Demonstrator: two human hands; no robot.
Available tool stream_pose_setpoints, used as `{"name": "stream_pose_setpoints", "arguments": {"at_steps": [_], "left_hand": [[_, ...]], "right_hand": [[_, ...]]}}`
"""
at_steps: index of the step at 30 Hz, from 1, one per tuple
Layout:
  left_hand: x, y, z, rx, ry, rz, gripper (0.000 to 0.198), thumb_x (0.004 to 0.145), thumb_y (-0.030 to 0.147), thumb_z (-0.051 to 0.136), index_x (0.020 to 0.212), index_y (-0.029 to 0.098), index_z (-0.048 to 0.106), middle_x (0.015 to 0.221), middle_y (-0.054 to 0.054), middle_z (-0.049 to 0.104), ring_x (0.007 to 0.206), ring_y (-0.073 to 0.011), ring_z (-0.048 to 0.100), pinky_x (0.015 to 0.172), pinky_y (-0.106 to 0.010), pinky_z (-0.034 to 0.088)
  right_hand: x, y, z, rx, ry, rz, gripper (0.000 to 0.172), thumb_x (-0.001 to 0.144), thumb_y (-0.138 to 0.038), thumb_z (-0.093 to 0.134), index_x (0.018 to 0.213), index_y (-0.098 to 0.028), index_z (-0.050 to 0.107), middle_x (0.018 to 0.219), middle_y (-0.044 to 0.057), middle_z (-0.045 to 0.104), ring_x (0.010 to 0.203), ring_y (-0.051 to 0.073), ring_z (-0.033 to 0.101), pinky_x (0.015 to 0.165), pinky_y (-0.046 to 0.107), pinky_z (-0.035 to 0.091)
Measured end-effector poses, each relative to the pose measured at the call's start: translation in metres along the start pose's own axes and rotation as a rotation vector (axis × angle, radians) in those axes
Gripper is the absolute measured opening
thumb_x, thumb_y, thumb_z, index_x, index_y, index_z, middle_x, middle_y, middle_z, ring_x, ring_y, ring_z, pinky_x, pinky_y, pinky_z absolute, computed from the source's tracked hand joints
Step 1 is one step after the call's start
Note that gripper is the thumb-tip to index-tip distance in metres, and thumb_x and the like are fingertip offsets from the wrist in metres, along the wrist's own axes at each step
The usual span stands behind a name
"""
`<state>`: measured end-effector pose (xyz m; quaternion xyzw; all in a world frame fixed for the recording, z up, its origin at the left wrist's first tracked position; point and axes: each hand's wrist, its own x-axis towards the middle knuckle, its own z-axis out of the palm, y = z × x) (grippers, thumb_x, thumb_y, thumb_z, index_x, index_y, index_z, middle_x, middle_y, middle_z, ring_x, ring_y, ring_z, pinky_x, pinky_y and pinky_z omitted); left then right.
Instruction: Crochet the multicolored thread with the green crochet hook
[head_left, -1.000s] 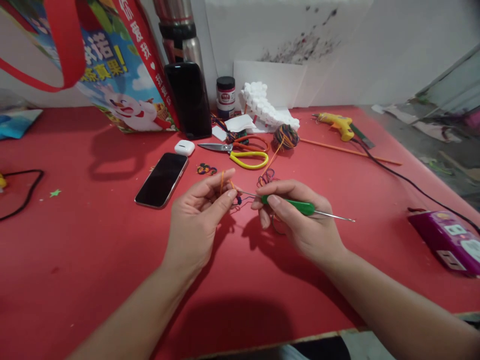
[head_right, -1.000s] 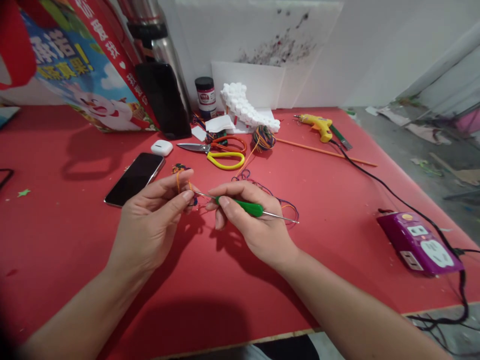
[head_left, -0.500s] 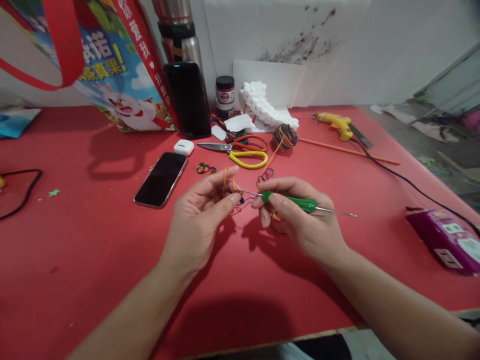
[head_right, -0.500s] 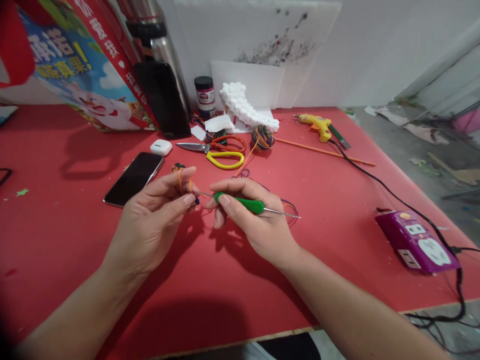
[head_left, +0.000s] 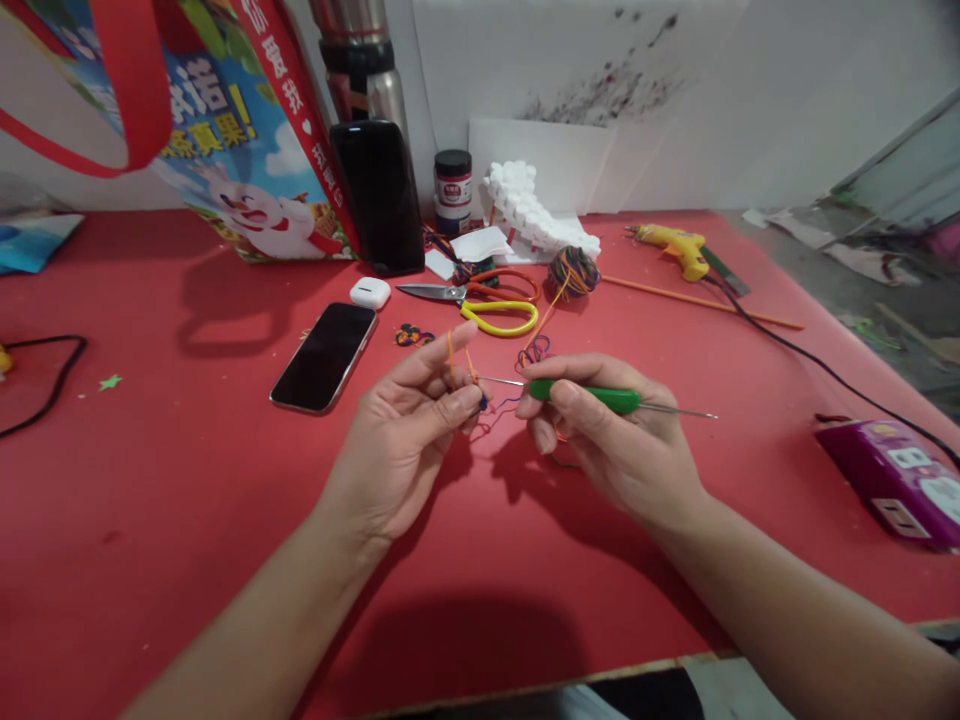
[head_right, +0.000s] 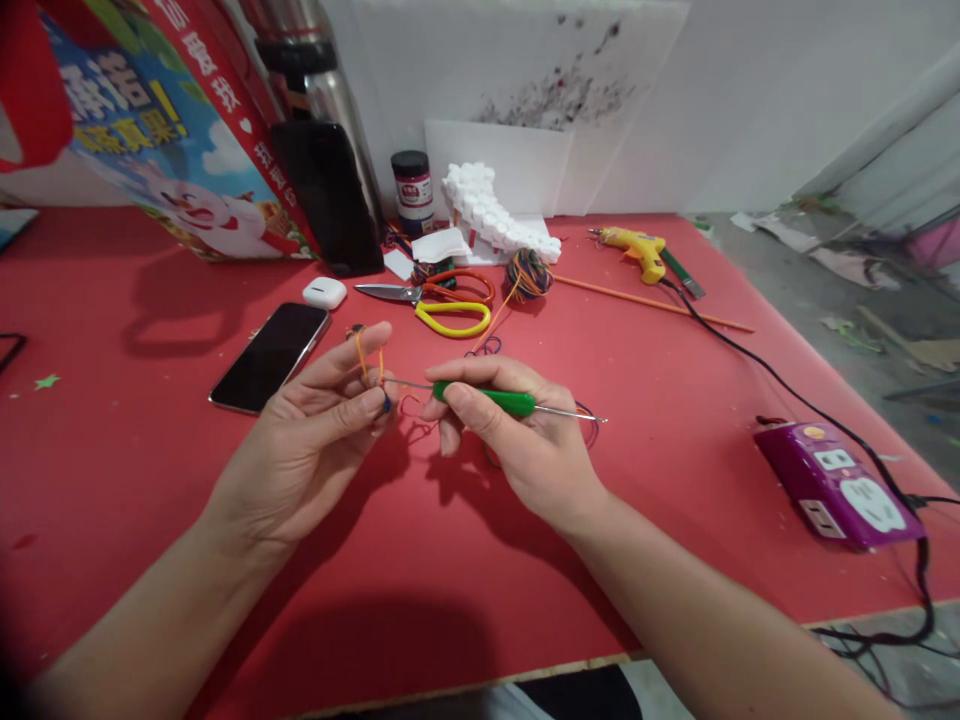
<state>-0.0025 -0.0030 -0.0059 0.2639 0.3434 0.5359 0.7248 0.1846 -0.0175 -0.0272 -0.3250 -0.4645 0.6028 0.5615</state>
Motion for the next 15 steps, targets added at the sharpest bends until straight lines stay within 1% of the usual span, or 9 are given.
{"name": "stream_pose_setpoints", "arguments": {"at_steps": [3,8,12,15], "left_hand": [[-0.0001,0.0009,-0.0006,-0.018,-0.028,-0.031,0.044,0.069,0.004,0.090,0.109,0.022,0.086,0.076,0.001,0.071,0.067,-0.0068,0.061,0.064,-0.015,0.055],[-0.0006,0.0027,-0.0015,-0.053,-0.078,-0.059,0.042,0.072,0.003,0.088,0.110,0.020,0.086,0.070,0.001,0.069,0.063,-0.0063,0.059,0.063,-0.014,0.054],[-0.0005,0.0037,-0.0025,-0.083,-0.104,-0.072,0.042,0.074,0.003,0.087,0.112,0.020,0.085,0.071,0.000,0.070,0.064,-0.0067,0.061,0.063,-0.013,0.054],[-0.0005,0.0039,-0.0018,-0.105,-0.122,-0.088,0.043,0.073,0.003,0.088,0.113,0.019,0.085,0.073,0.000,0.071,0.065,-0.0072,0.061,0.063,-0.014,0.054]], "right_hand": [[0.0016,-0.0018,0.0022,0.053,0.016,0.035,0.012,0.095,-0.031,0.081,0.104,-0.025,0.083,0.084,0.001,0.081,0.063,0.010,0.070,0.062,0.022,0.057],[0.0054,-0.0034,0.0057,0.152,0.043,0.077,0.016,0.086,-0.035,0.088,0.096,-0.022,0.084,0.078,0.002,0.080,0.057,0.011,0.067,0.058,0.025,0.056],[0.0067,-0.0028,0.0060,0.176,0.050,0.103,0.019,0.085,-0.036,0.089,0.096,-0.022,0.083,0.078,0.002,0.079,0.056,0.011,0.066,0.055,0.024,0.055],[0.0071,-0.0023,0.0064,0.231,0.023,0.122,0.019,0.085,-0.036,0.089,0.095,-0.022,0.083,0.078,0.002,0.080,0.055,0.009,0.065,0.054,0.023,0.054]]}}
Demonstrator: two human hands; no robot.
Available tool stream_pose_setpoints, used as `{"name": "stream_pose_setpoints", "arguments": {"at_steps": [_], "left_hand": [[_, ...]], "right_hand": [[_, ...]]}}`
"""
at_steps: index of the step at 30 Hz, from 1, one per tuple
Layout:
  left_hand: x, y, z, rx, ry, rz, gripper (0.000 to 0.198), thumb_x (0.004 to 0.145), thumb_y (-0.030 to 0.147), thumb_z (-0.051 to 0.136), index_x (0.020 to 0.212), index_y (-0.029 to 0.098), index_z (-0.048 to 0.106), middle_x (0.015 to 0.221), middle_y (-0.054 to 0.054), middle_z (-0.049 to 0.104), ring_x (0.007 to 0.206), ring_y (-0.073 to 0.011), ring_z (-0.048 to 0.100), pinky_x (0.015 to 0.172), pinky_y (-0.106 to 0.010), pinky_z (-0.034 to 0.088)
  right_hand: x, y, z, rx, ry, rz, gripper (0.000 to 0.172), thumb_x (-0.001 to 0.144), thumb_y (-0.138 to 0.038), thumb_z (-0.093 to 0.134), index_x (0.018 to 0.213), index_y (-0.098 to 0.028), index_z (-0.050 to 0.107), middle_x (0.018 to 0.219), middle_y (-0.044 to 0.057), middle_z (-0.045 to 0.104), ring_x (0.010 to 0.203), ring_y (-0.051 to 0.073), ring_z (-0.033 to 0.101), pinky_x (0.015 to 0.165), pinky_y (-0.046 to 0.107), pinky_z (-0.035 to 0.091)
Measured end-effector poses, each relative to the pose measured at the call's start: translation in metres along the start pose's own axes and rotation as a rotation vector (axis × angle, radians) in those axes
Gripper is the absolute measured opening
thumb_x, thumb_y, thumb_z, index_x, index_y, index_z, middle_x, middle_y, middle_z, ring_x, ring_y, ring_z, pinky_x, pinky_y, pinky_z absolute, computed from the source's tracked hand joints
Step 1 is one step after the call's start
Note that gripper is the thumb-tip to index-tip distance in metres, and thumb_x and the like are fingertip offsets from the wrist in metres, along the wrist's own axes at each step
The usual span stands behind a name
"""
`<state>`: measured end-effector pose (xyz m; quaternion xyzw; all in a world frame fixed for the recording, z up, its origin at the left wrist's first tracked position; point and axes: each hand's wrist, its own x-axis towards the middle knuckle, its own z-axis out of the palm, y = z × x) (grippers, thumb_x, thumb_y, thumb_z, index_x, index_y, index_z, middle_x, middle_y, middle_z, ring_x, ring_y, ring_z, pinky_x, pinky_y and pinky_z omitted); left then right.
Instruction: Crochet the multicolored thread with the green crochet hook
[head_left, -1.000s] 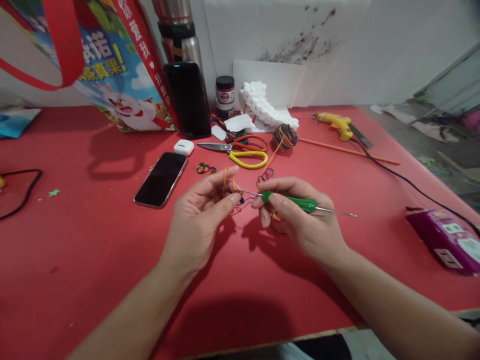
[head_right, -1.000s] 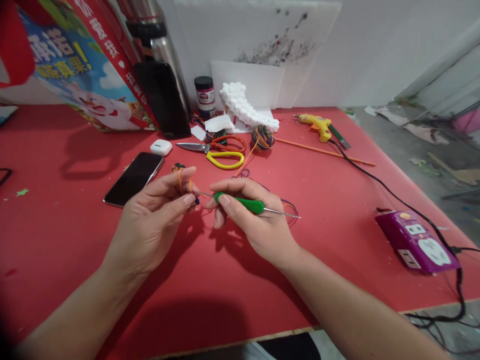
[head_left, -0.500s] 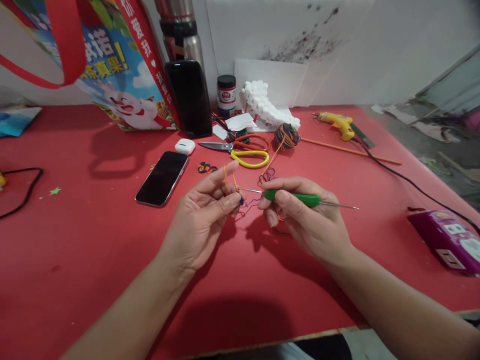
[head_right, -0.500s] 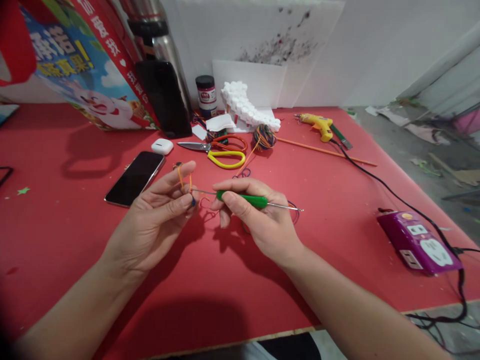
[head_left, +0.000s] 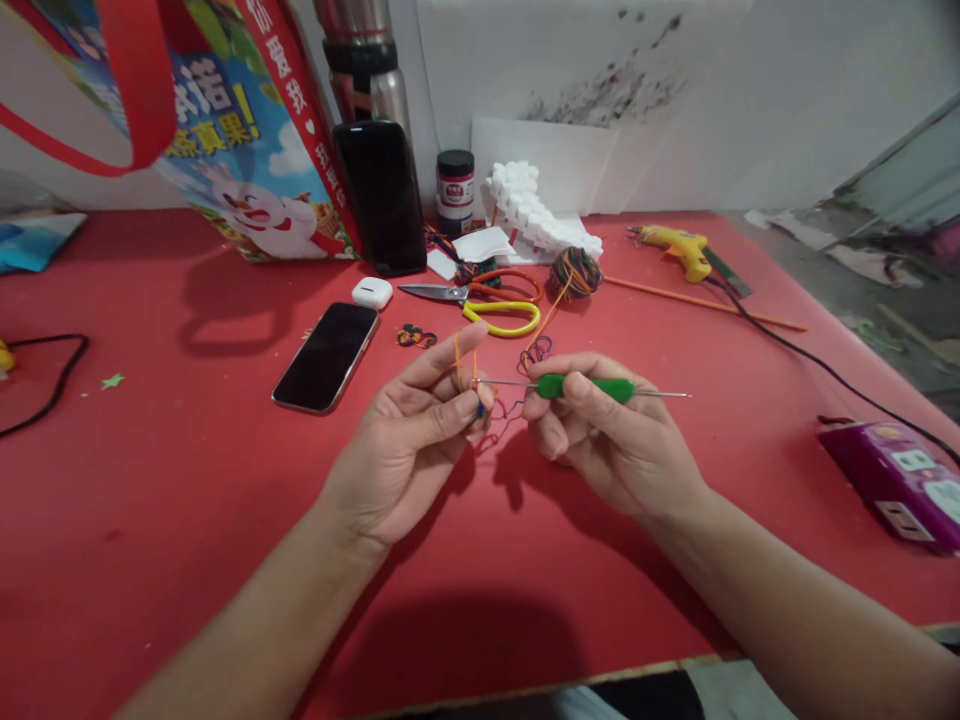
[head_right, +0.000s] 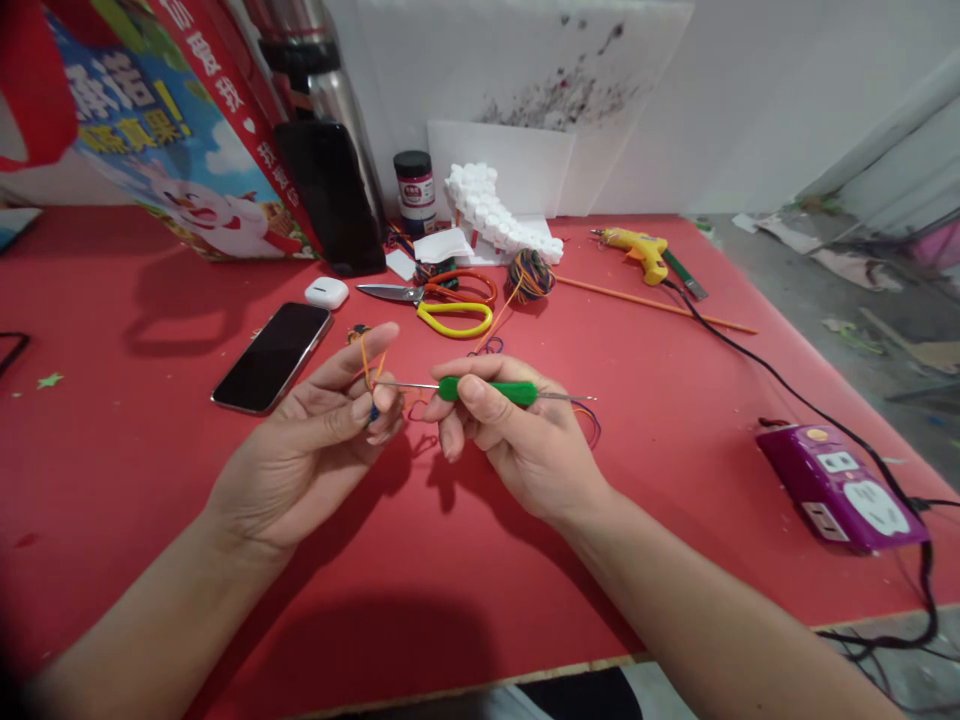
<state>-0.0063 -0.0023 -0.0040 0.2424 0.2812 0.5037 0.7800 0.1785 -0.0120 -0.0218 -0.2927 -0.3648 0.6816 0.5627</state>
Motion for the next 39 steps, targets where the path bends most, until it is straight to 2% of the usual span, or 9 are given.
{"name": "stream_pose_setpoints", "arguments": {"at_steps": [7,14,26,33,39], "left_hand": [[-0.001,0.000,0.003,-0.054,-0.027,-0.029,0.045,0.070,0.003,0.090,0.112,0.016,0.084,0.073,0.000,0.071,0.067,-0.0080,0.061,0.062,-0.015,0.053],[-0.002,0.000,0.002,-0.112,-0.085,-0.080,0.044,0.072,0.004,0.089,0.115,0.014,0.083,0.071,0.000,0.070,0.063,-0.0071,0.058,0.063,-0.016,0.052],[-0.004,0.001,0.001,-0.153,-0.118,-0.155,0.043,0.073,0.003,0.086,0.115,0.012,0.082,0.070,-0.001,0.068,0.062,-0.0074,0.055,0.063,-0.018,0.049],[-0.005,0.003,0.001,-0.159,-0.174,-0.222,0.045,0.075,0.007,0.087,0.119,0.007,0.080,0.069,-0.002,0.066,0.059,-0.0067,0.053,0.058,-0.017,0.045],[-0.006,0.004,0.001,-0.087,-0.215,-0.300,0.041,0.076,0.011,0.086,0.116,0.008,0.083,0.064,-0.002,0.061,0.057,-0.0075,0.049,0.055,-0.019,0.040]], "right_hand": [[0.001,0.001,0.000,0.070,-0.046,0.027,0.015,0.086,-0.033,0.088,0.096,-0.022,0.083,0.081,0.002,0.081,0.057,0.007,0.066,0.058,0.019,0.054],[0.001,-0.001,-0.001,0.029,-0.020,0.032,0.020,0.082,-0.036,0.091,0.094,-0.022,0.083,0.076,0.002,0.080,0.053,0.008,0.062,0.053,0.023,0.053],[0.001,-0.005,-0.004,0.007,-0.065,0.026,0.015,0.086,-0.035,0.088,0.095,-0.023,0.085,0.077,0.003,0.081,0.052,0.008,0.063,0.052,0.022,0.051],[0.001,-0.017,-0.008,-0.070,-0.074,0.037,0.021,0.081,-0.039,0.092,0.089,-0.021,0.083,0.072,0.003,0.079,0.047,0.009,0.059,0.047,0.025,0.051],[0.003,-0.030,-0.016,-0.149,-0.137,0.032,0.023,0.080,-0.038,0.092,0.085,-0.018,0.083,0.068,0.006,0.078,0.042,0.011,0.059,0.040,0.024,0.048]]}}
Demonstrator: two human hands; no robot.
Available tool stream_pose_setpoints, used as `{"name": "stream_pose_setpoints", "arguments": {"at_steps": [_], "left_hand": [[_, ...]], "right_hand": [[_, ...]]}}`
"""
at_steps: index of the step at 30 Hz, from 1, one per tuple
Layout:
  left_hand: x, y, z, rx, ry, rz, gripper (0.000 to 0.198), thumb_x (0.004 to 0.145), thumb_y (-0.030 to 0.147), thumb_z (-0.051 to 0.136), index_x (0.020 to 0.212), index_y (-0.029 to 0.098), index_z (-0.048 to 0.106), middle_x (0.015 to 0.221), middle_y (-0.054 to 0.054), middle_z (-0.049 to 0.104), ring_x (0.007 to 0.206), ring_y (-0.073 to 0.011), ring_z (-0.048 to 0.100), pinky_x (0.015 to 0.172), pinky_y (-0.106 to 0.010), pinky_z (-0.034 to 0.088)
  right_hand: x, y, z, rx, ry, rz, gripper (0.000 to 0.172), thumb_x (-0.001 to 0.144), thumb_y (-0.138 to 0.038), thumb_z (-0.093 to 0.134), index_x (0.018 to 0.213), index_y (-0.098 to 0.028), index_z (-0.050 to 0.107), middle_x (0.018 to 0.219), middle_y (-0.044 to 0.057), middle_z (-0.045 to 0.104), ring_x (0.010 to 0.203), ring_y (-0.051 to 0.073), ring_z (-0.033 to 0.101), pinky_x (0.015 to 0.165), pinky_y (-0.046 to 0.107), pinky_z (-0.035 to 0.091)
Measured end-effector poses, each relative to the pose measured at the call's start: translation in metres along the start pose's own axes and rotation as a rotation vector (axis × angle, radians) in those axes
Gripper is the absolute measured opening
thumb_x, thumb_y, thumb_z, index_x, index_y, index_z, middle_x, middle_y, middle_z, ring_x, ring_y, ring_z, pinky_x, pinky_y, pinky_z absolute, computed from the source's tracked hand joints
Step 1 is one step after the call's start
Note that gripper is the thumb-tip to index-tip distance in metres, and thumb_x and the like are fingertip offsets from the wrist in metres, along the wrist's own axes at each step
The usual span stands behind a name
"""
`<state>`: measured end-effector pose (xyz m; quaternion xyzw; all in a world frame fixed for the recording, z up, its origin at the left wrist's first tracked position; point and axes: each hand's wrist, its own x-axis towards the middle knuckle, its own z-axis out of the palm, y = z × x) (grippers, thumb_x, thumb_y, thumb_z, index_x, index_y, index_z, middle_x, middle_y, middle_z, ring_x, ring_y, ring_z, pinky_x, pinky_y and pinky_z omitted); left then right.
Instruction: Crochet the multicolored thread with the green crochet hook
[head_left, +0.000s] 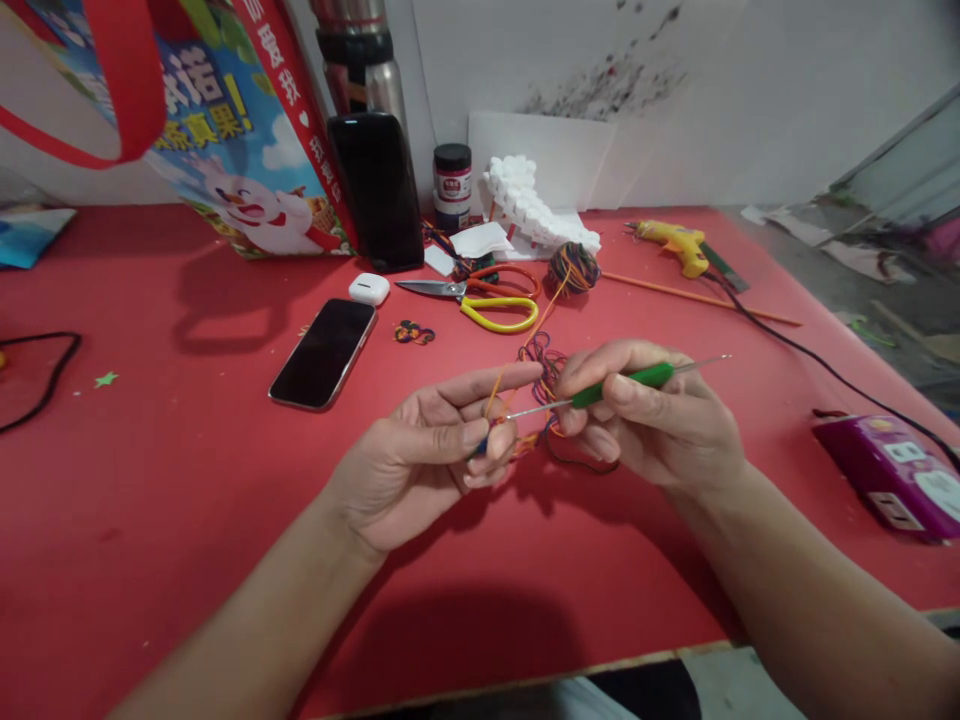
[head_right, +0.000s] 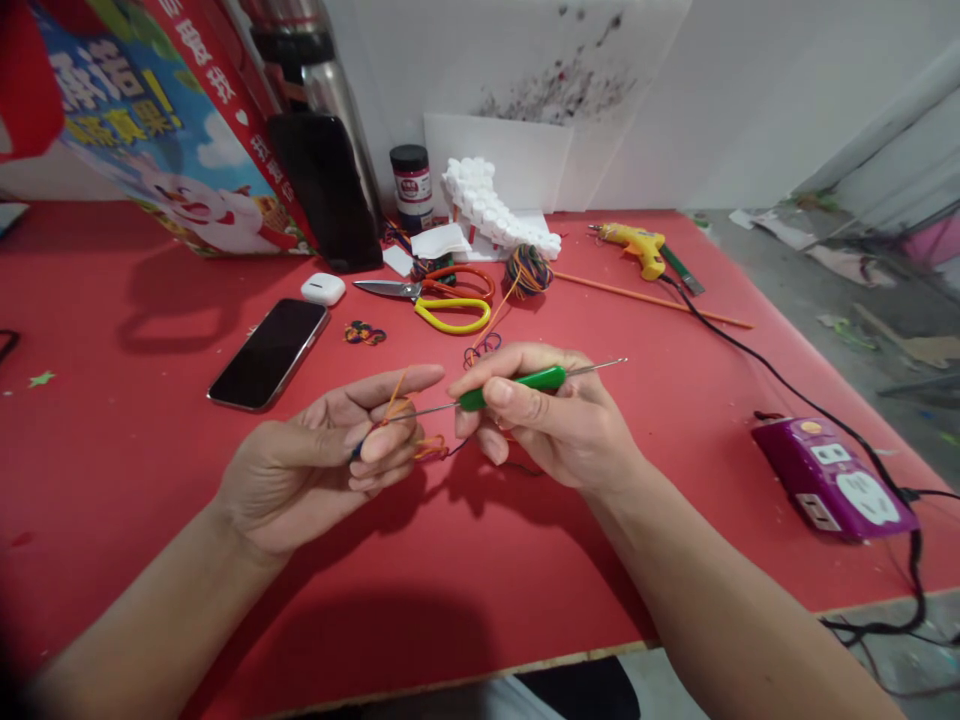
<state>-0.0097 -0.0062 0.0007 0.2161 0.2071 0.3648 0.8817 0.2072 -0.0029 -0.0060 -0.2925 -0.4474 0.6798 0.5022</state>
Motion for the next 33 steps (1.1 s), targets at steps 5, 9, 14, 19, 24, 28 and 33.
{"name": "stream_pose_setpoints", "arguments": {"at_steps": [5,9,14,19,24,28,33], "left_hand": [[0.0004,-0.0023,-0.0032,0.019,-0.043,-0.051,0.042,0.077,0.012,0.084,0.119,0.007,0.082,0.063,-0.003,0.059,0.057,-0.0084,0.046,0.052,-0.021,0.036],[0.0013,-0.0033,-0.0048,0.030,-0.026,-0.059,0.041,0.075,0.010,0.084,0.116,0.007,0.083,0.064,-0.003,0.059,0.056,-0.0084,0.047,0.051,-0.021,0.034],[0.0029,-0.0035,-0.0051,0.026,-0.025,-0.058,0.041,0.075,0.008,0.083,0.116,0.007,0.083,0.067,-0.004,0.062,0.056,-0.0081,0.050,0.051,-0.021,0.037],[0.0031,-0.0038,-0.0038,0.052,0.014,-0.008,0.039,0.076,0.008,0.084,0.115,0.008,0.084,0.067,-0.003,0.065,0.059,-0.0085,0.055,0.058,-0.019,0.045],[0.0034,-0.0059,-0.0005,0.120,0.086,0.087,0.041,0.072,0.007,0.088,0.113,0.014,0.084,0.075,-0.003,0.070,0.065,-0.0101,0.061,0.058,-0.019,0.049],[0.0027,-0.0076,0.0013,0.181,0.148,0.162,0.042,0.073,0.006,0.088,0.113,0.017,0.084,0.076,-0.002,0.072,0.068,-0.0105,0.066,0.062,-0.018,0.052],[0.0016,-0.0077,0.0025,0.186,0.167,0.202,0.041,0.074,0.004,0.088,0.113,0.016,0.084,0.075,-0.001,0.073,0.068,-0.0105,0.069,0.065,-0.018,0.054]], "right_hand": [[-0.0008,-0.0047,-0.0038,-0.020,-0.021,0.022,0.021,0.079,-0.038,0.092,0.084,-0.018,0.085,0.065,0.007,0.078,0.040,0.012,0.060,0.037,0.023,0.045],[0.0001,-0.0066,-0.0028,-0.041,-0.001,0.051,0.025,0.075,-0.041,0.094,0.080,-0.019,0.085,0.062,0.006,0.076,0.037,0.011,0.057,0.034,0.022,0.043],[0.0020,-0.0057,-0.0027,-0.010,-0.005,0.059,0.025,0.075,-0.039,0.094,0.078,-0.017,0.084,0.060,0.006,0.076,0.035,0.009,0.053,0.035,0.021,0.042],[0.0024,-0.0039,-0.0022,0.020,0.003,0.054,0.023,0.075,-0.037,0.094,0.079,-0.017,0.084,0.062,0.006,0.076,0.037,0.009,0.053,0.036,0.022,0.042],[0.0027,-0.0028,-0.0009,0.018,0.051,0.051,0.026,0.074,-0.039,0.095,0.079,-0.017,0.083,0.060,0.005,0.075,0.037,0.009,0.053,0.038,0.023,0.043],[0.0024,-0.0019,-0.0016,0.014,0.063,0.047,0.025,0.075,-0.039,0.095,0.080,-0.018,0.083,0.061,0.005,0.076,0.038,0.010,0.054,0.038,0.023,0.043],[0.0014,-0.0010,-0.0043,0.023,0.058,0.034,0.023,0.077,-0.036,0.094,0.082,-0.016,0.083,0.063,0.006,0.077,0.040,0.010,0.057,0.038,0.022,0.044]]}}
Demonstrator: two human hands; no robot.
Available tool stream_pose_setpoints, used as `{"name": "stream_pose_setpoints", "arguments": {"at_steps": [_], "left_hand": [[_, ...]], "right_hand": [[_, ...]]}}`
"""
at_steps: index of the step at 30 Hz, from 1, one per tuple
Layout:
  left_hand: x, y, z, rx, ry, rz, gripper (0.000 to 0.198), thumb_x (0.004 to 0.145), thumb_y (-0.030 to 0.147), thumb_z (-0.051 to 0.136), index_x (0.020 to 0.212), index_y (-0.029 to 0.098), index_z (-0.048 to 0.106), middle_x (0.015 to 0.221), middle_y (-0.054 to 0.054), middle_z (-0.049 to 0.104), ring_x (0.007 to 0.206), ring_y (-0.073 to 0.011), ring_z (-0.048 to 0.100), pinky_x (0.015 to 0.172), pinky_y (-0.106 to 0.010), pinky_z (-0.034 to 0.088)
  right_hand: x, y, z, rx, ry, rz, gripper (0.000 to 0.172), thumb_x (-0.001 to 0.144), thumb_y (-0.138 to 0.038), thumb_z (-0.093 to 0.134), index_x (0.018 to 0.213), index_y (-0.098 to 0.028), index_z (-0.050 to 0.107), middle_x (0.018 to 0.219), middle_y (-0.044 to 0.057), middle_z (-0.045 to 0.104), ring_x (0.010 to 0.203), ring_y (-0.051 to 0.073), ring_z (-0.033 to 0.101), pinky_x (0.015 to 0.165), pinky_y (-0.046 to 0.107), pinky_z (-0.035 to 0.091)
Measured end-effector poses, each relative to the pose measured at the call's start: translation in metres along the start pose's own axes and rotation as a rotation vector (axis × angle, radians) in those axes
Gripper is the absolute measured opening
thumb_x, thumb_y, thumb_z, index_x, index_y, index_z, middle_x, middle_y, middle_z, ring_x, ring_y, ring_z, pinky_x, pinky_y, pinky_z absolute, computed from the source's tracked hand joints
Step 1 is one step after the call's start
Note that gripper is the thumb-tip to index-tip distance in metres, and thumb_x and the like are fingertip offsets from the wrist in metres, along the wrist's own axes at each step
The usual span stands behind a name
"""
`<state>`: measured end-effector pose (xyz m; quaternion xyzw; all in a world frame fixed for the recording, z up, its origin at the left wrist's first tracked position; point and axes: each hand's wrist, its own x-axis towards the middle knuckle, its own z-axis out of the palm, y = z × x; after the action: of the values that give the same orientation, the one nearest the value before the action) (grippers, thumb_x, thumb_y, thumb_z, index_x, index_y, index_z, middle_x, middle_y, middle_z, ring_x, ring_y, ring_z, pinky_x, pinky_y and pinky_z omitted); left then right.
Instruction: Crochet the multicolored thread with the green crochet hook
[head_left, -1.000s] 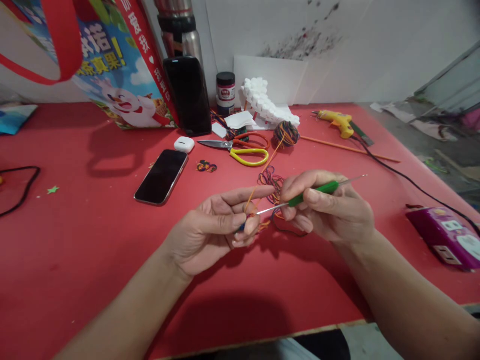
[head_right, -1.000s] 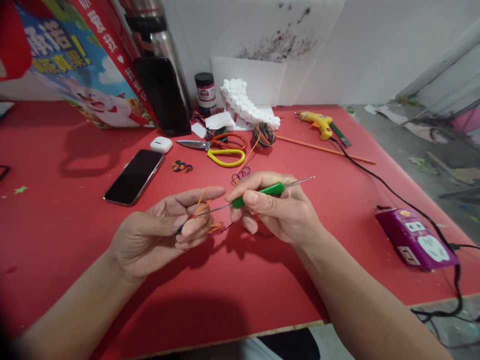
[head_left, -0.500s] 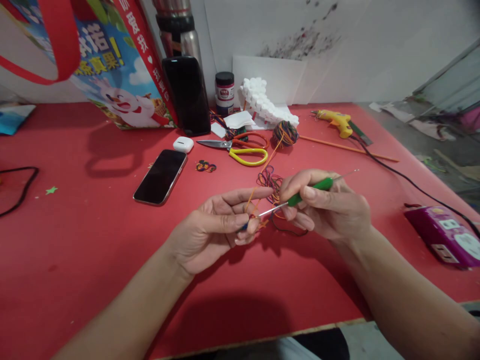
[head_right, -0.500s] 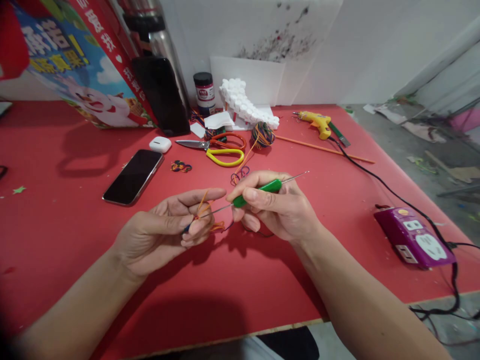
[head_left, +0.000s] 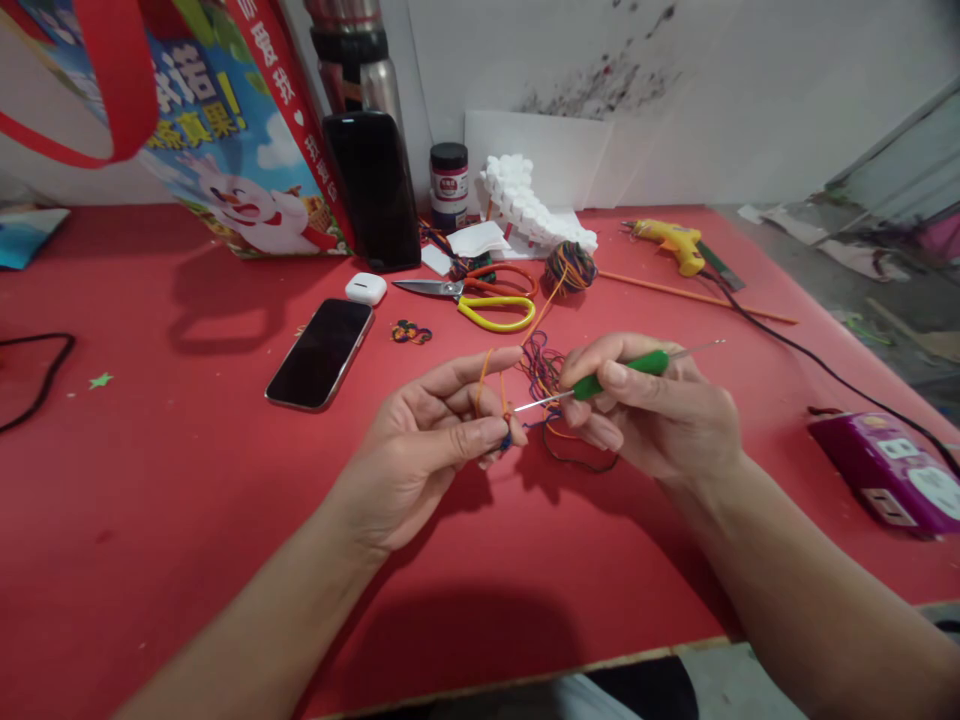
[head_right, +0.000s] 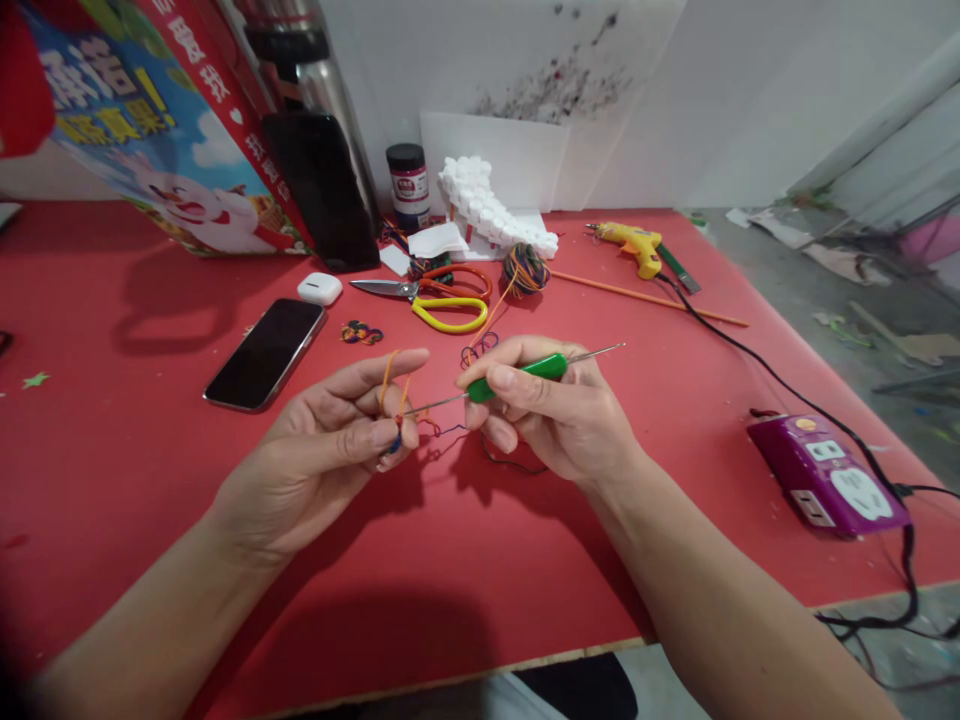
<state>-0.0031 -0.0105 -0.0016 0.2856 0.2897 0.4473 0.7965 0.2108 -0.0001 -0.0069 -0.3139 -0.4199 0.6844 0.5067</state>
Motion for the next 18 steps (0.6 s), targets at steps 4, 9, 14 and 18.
{"name": "stream_pose_setpoints", "arguments": {"at_steps": [4,9,14,18], "left_hand": [[0.0005,0.0009,0.0010,0.006,0.011,0.016,0.042,0.073,0.004,0.088,0.113,0.015,0.084,0.075,-0.002,0.074,0.068,-0.0111,0.070,0.062,-0.018,0.052],[0.0015,0.0007,-0.0002,0.015,0.022,0.022,0.043,0.072,0.005,0.089,0.114,0.015,0.084,0.075,-0.002,0.073,0.067,-0.0112,0.068,0.061,-0.019,0.051],[0.0019,0.0003,-0.0019,0.031,0.015,0.029,0.043,0.073,0.007,0.090,0.114,0.016,0.084,0.075,-0.002,0.073,0.066,-0.0097,0.066,0.062,-0.019,0.051],[0.0018,-0.0007,-0.0025,0.041,0.004,0.034,0.043,0.073,0.007,0.090,0.114,0.017,0.084,0.075,-0.001,0.073,0.066,-0.0091,0.066,0.061,-0.018,0.051]], "right_hand": [[-0.0003,0.0002,-0.0013,-0.005,0.005,0.001,0.023,0.077,-0.037,0.093,0.082,-0.017,0.083,0.063,0.006,0.077,0.041,0.010,0.057,0.038,0.022,0.044],[-0.0007,-0.0001,0.0000,0.000,-0.010,-0.003,0.022,0.078,-0.036,0.093,0.083,-0.016,0.083,0.064,0.006,0.077,0.041,0.010,0.057,0.039,0.022,0.045],[-0.0002,-0.0001,0.0015,-0.006,0.024,-0.010,0.023,0.076,-0.036,0.094,0.081,-0.017,0.084,0.063,0.006,0.077,0.040,0.010,0.057,0.038,0.022,0.043],[0.0001,0.0003,-0.0002,0.002,0.013,-0.025,0.023,0.075,-0.035,0.095,0.081,-0.015,0.084,0.063,0.007,0.078,0.040,0.010,0.057,0.037,0.020,0.041]]}}
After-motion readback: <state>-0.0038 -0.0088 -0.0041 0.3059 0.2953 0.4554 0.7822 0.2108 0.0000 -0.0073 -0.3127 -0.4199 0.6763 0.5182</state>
